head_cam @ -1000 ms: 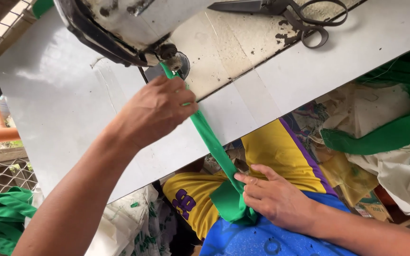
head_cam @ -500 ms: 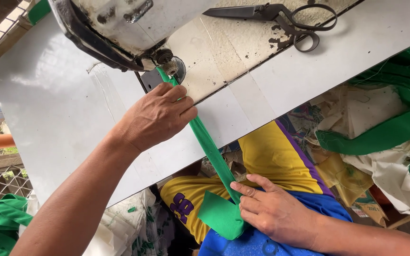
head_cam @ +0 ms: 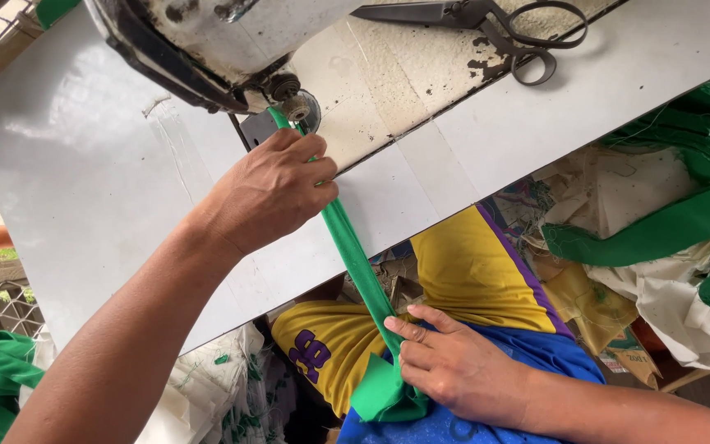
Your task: Folding and feeding green fabric strips through an industrial sewing machine to create finished straps.
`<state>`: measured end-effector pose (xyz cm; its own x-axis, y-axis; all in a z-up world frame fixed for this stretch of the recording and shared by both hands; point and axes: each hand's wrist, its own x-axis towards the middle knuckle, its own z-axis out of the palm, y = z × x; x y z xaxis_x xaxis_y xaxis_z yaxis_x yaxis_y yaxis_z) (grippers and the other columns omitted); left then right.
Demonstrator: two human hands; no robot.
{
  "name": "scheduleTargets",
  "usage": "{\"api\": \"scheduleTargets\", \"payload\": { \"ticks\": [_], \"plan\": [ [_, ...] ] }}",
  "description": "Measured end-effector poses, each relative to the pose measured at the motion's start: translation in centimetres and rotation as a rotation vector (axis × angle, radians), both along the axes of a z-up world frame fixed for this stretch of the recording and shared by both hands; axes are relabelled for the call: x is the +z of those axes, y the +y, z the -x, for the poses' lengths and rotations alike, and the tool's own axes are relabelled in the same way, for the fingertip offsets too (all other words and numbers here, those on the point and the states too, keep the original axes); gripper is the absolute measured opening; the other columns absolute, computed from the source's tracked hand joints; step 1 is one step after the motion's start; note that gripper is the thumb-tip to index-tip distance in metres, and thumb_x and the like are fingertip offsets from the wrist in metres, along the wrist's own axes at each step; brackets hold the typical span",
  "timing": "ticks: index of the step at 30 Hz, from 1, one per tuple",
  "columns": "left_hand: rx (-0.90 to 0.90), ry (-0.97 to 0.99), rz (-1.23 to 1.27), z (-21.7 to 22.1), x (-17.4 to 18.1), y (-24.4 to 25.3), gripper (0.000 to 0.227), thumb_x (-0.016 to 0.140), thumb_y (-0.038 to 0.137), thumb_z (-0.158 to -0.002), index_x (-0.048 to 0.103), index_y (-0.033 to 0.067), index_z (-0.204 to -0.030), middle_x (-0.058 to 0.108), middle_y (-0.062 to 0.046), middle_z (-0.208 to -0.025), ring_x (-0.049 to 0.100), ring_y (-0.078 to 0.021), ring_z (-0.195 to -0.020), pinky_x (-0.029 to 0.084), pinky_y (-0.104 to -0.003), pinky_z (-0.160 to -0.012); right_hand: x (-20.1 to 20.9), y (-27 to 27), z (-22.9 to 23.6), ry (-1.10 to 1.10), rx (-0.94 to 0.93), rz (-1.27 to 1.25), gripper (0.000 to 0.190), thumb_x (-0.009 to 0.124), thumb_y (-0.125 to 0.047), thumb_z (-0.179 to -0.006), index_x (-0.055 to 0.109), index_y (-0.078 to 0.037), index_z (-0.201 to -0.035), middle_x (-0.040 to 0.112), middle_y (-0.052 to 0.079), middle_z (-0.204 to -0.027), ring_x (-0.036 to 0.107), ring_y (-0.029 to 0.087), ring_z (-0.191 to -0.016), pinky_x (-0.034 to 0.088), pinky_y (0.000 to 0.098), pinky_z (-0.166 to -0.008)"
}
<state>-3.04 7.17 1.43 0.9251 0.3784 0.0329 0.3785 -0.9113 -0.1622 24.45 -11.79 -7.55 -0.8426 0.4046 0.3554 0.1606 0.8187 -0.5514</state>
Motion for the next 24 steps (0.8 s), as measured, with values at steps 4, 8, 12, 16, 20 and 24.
{"api": "scheduleTargets", "payload": {
  "ticks": [4,8,12,16,20,24],
  "plan": [
    [0.062,0.039,0.072,0.8,0.0,-0.1,0.016,0.074,0.005,-0.091,0.064,0.0124,-0.081,0.062,0.0,-0.086,0.059,-0.024,-0.092,0.047,-0.038,-0.082,-0.3,-0.3,0.0,0.006,-0.008,0.01,0.026,0.041,0.002,-0.105,0.061,-0.003,-0.089,0.055,0.008,-0.083,0.058,0.04,-0.136,0.034,0.0589,-0.119],
    [0.1,-0.093,0.13,1.5,-0.9,-0.3,0.01,0.075,0.005,-0.093,0.074,0.0132,-0.099,0.068,-0.004,-0.106,0.058,-0.0285,-0.103,0.046,-0.04,-0.077,1.1,-0.4,-0.1,0.022,0.028,0.076,0.027,0.038,0.002,-0.102,0.061,-0.003,-0.09,0.057,0.01,-0.087,0.057,0.042,-0.137,0.032,0.0596,-0.12],
    [0.318,-0.197,-0.017,1.6,-1.7,-1.3,0.037,0.092,0.028,-0.083,0.071,0.0067,-0.105,0.067,-0.007,-0.103,0.056,-0.026,-0.097,0.049,-0.038,-0.08,1.4,-0.3,0.0,0.046,0.083,0.178,0.027,0.035,0.003,-0.1,0.062,0.0,-0.094,0.057,0.01,-0.088,0.054,0.045,-0.138,0.022,0.0636,-0.123],
    [0.45,-0.251,-0.023,2.7,-2.7,-2.8,0.029,0.085,0.035,-0.094,0.072,0.0107,-0.086,0.069,0.0,-0.097,0.057,-0.0252,-0.096,0.046,-0.037,-0.075,2.9,0.0,0.2,0.136,0.033,0.188,0.027,0.041,-0.001,-0.107,0.065,0.003,-0.096,0.064,0.014,-0.091,0.059,0.047,-0.133,0.026,0.0643,-0.12],
    [0.429,-0.443,0.019,2.7,-4.2,-3.5,0.011,0.074,0.011,-0.101,0.073,0.0014,-0.104,0.069,-0.007,-0.111,0.06,-0.0317,-0.103,0.049,-0.043,-0.08,3.4,0.2,0.6,0.187,0.028,0.233,0.025,0.043,-0.002,-0.107,0.066,0.004,-0.097,0.065,0.014,-0.09,0.062,0.046,-0.13,0.033,0.0631,-0.117],
    [0.497,-0.448,-0.014,2.6,-5.4,-3.4,0.014,0.077,0.015,-0.099,0.072,0.0019,-0.103,0.065,-0.011,-0.122,0.056,-0.0363,-0.113,0.05,-0.048,-0.083,1.9,-0.2,0.6,0.117,0.048,0.242,0.024,0.042,0.001,-0.105,0.064,0.002,-0.095,0.061,0.012,-0.087,0.058,0.046,-0.134,0.031,0.0633,-0.118]
  ]
}}
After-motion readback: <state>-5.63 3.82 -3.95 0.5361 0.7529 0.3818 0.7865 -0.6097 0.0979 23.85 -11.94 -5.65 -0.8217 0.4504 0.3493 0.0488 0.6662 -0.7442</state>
